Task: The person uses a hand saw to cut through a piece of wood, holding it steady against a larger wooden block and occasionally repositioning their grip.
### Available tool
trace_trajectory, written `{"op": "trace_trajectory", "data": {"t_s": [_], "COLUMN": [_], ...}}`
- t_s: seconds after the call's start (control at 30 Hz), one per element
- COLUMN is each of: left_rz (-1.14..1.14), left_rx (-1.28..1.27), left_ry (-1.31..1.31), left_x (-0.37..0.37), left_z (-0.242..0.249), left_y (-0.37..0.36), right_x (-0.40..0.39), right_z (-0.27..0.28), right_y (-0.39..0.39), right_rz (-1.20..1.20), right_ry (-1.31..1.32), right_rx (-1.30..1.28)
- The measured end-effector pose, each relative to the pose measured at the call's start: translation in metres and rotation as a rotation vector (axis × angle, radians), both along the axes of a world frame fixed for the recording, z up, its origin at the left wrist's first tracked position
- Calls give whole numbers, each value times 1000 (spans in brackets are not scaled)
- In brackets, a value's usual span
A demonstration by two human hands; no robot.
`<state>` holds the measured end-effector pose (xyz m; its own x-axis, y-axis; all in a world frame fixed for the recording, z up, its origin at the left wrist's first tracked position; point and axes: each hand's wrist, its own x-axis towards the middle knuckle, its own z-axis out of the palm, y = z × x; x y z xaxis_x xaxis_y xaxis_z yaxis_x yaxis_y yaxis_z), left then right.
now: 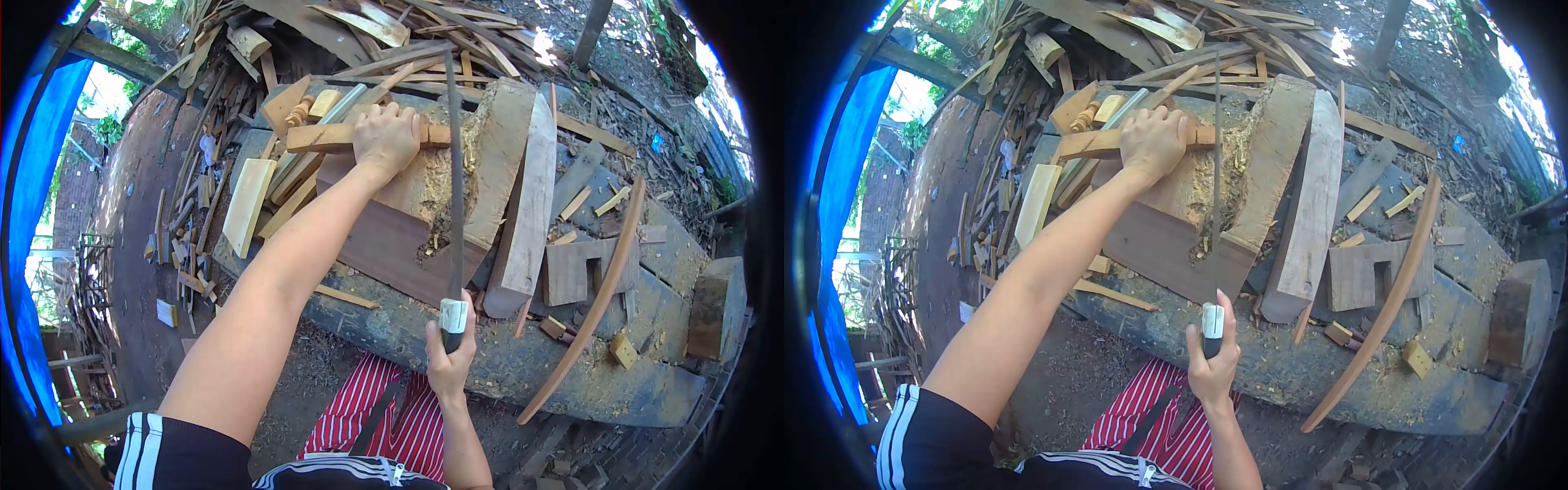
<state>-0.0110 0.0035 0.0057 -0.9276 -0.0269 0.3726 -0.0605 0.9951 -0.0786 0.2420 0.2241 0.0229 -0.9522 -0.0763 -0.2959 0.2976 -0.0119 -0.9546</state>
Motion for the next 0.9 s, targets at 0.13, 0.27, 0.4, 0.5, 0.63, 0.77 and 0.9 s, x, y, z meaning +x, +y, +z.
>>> {"op": "trace_trajectory", "data": {"t_s": [0.13, 0.27, 0.4, 0.5, 0.63, 0.77, 0.9], "left_rz": [16, 13, 26, 21, 7, 19, 33], "left_rx": [-28, -41, -63, -75, -76, -56, -65], "left_ry": [-28, -15, -13, -10, 6, -10, -13], "left_x": [-1, -1, -1, -1, -1, 1, -2], "left_z": [1, 1, 2, 1, 1, 0, 2], "left_y": [2, 4, 3, 2, 2, 4, 5], "right_x": [11, 24, 25, 26, 30, -7, -8], "right_z": [-3, -3, -8, -7, -15, 8, 0], "right_y": [7, 7, 9, 11, 6, 1, -8], "right_rz": [86, 86, 98, 110, 103, 129, 118], "right_ry": [109, 80, 73, 1, 54, -2, 52], "right_rx": [89, 85, 92, 46, 49, 57, 52]}}
